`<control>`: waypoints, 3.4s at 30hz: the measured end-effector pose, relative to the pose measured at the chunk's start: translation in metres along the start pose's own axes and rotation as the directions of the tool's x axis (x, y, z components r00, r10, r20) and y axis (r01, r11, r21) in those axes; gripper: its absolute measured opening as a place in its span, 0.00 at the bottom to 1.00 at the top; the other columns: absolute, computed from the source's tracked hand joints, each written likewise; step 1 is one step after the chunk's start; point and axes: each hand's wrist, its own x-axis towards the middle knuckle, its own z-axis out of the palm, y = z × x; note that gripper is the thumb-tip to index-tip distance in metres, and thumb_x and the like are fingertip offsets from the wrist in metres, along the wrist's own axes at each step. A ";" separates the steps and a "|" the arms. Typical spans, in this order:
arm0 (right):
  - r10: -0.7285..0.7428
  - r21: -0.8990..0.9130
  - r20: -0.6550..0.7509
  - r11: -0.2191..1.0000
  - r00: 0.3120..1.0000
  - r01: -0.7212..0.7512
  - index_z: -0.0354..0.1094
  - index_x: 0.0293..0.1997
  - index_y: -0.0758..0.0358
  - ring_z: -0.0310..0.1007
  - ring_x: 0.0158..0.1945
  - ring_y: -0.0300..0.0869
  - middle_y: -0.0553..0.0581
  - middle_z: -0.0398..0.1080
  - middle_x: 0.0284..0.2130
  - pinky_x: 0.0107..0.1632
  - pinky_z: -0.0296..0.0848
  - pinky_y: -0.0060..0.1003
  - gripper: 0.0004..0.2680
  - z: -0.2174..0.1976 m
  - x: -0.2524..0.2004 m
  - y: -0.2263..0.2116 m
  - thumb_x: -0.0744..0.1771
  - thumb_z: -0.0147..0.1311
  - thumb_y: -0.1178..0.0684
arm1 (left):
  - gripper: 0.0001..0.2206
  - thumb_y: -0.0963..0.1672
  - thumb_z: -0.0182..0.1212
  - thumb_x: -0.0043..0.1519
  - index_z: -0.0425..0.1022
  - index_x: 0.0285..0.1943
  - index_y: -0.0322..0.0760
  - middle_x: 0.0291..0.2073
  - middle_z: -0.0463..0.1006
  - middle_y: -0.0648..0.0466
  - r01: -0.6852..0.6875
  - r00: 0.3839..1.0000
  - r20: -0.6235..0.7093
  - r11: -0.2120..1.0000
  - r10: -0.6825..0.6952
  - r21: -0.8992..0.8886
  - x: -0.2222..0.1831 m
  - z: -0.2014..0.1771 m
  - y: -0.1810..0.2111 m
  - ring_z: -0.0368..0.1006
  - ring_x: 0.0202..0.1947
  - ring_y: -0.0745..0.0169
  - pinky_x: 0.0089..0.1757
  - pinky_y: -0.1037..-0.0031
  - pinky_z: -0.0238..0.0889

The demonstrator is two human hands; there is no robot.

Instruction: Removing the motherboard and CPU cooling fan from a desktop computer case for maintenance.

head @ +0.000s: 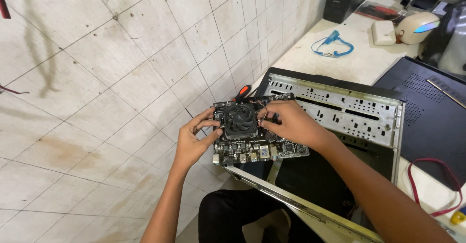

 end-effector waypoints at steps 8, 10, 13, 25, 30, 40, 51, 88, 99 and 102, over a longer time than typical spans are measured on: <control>0.002 -0.108 0.042 0.994 0.999 0.002 0.74 0.50 0.70 0.78 0.45 0.56 0.68 0.78 0.38 0.44 0.77 0.46 0.09 -0.001 0.000 -0.014 0.67 0.54 0.60 | 0.25 0.38 0.69 0.58 0.72 0.67 0.32 0.38 0.85 0.47 -0.137 0.990 0.030 0.986 0.135 0.098 -0.003 0.003 0.002 0.76 0.56 0.44 0.62 0.49 0.60; 0.011 -0.116 0.054 0.993 0.998 -0.005 0.74 0.50 0.71 0.78 0.45 0.55 0.67 0.77 0.38 0.44 0.77 0.45 0.09 -0.002 0.000 -0.016 0.67 0.54 0.60 | 0.25 0.37 0.67 0.59 0.69 0.68 0.30 0.39 0.84 0.45 -0.154 0.988 0.048 0.982 0.150 0.108 -0.008 0.003 0.013 0.76 0.55 0.41 0.62 0.46 0.60; -0.005 -0.093 0.060 0.996 0.998 0.011 0.74 0.49 0.71 0.77 0.44 0.53 0.67 0.77 0.38 0.42 0.77 0.43 0.08 0.000 0.001 -0.007 0.67 0.55 0.60 | 0.25 0.36 0.62 0.61 0.65 0.69 0.29 0.40 0.82 0.44 -0.158 0.985 0.098 0.976 0.144 0.148 -0.012 0.002 0.024 0.75 0.55 0.37 0.61 0.42 0.59; -0.058 -0.123 0.078 0.990 0.995 0.068 0.72 0.48 0.70 0.75 0.46 0.51 0.63 0.76 0.38 0.45 0.77 0.43 0.09 0.000 0.000 0.005 0.65 0.57 0.61 | 0.17 0.39 0.64 0.63 0.75 0.62 0.36 0.41 0.82 0.50 -0.190 0.980 0.102 0.960 0.172 0.206 -0.010 0.004 0.002 0.77 0.53 0.49 0.59 0.52 0.64; -0.106 -0.247 -0.058 0.965 0.993 0.088 0.72 0.48 0.68 0.71 0.46 0.49 0.58 0.73 0.34 0.46 0.75 0.41 0.09 -0.007 0.000 0.002 0.64 0.57 0.62 | 0.15 0.39 0.68 0.60 0.81 0.57 0.42 0.39 0.84 0.52 -0.228 0.974 0.050 0.955 0.222 0.190 -0.007 0.006 -0.009 0.80 0.49 0.52 0.55 0.57 0.68; -0.038 -0.082 -0.027 0.996 0.999 0.036 0.73 0.40 0.71 0.71 0.38 0.52 0.66 0.70 0.37 0.42 0.73 0.48 0.07 -0.008 -0.010 -0.013 0.67 0.47 0.61 | 0.15 0.38 0.67 0.60 0.82 0.57 0.38 0.39 0.85 0.45 -0.252 0.968 0.017 0.955 0.252 0.158 -0.010 0.010 -0.006 0.80 0.47 0.45 0.53 0.52 0.69; -0.019 0.051 -0.118 0.998 0.993 0.025 0.77 0.39 0.71 0.71 0.34 0.47 0.63 0.72 0.34 0.36 0.71 0.44 0.05 -0.002 0.000 0.005 0.64 0.59 0.59 | 0.16 0.39 0.70 0.59 0.82 0.57 0.39 0.40 0.85 0.47 -0.189 0.981 -0.022 0.975 0.193 0.117 -0.008 0.011 -0.010 0.80 0.49 0.50 0.54 0.56 0.69; 0.007 0.087 -0.033 0.996 0.999 -0.004 0.80 0.36 0.68 0.72 0.34 0.45 0.63 0.78 0.40 0.31 0.71 0.38 0.04 -0.006 0.010 0.011 0.63 0.61 0.60 | 0.15 0.37 0.71 0.58 0.82 0.55 0.36 0.38 0.86 0.46 -0.233 0.957 -0.158 0.968 0.245 0.093 -0.011 0.023 -0.026 0.81 0.46 0.51 0.51 0.57 0.70; -0.021 0.042 -0.046 0.999 0.999 0.022 0.80 0.36 0.66 0.73 0.35 0.49 0.63 0.77 0.38 0.33 0.73 0.41 0.03 0.001 0.009 0.025 0.63 0.60 0.61 | 0.17 0.38 0.68 0.61 0.77 0.60 0.34 0.42 0.83 0.49 -0.073 0.986 -0.147 0.997 0.075 0.021 -0.014 0.029 -0.027 0.75 0.55 0.55 0.57 0.54 0.67; -0.010 0.053 -0.076 0.999 0.997 0.014 0.80 0.36 0.64 0.72 0.35 0.47 0.63 0.76 0.39 0.34 0.73 0.39 0.03 -0.001 0.008 0.026 0.62 0.62 0.59 | 0.24 0.35 0.64 0.59 0.67 0.67 0.24 0.44 0.80 0.37 -0.028 0.998 -0.055 1.000 0.029 0.004 -0.010 0.022 0.014 0.71 0.59 0.30 0.58 0.35 0.59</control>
